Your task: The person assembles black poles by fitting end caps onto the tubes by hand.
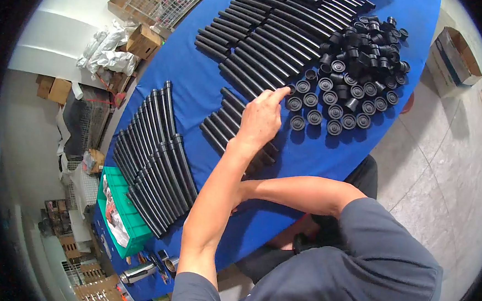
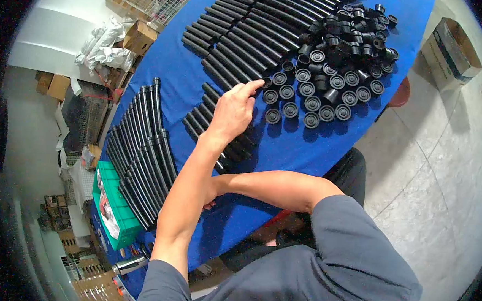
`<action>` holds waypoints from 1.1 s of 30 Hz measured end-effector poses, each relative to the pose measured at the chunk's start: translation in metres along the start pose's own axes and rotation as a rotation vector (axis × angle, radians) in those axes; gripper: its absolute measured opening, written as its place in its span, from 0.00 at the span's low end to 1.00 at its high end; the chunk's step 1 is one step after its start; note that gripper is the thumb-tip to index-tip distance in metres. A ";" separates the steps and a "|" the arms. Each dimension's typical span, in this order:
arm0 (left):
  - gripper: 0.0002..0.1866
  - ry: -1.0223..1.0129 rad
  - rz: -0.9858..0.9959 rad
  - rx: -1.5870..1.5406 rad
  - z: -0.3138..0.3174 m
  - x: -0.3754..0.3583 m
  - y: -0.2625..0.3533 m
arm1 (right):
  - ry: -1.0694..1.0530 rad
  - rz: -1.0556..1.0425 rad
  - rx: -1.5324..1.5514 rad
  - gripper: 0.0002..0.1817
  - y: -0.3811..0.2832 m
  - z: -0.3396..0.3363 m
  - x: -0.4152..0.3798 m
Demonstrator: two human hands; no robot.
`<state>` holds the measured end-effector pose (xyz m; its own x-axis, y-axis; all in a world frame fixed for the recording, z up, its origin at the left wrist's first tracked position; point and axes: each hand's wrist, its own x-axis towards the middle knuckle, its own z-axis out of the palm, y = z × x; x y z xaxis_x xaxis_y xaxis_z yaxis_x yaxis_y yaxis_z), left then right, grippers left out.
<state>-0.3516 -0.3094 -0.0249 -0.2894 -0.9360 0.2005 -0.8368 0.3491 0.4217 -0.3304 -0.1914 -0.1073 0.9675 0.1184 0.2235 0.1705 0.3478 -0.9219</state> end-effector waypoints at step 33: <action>0.25 0.091 -0.844 0.059 -0.082 -0.186 -0.100 | -0.128 0.134 -0.491 0.15 -0.011 0.013 0.012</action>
<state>-0.1764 -0.1663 -0.0321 0.4788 -0.8734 -0.0892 -0.7792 -0.4696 0.4150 -0.3231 -0.1816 -0.0901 0.9614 0.2556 0.1016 0.1437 -0.1518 -0.9779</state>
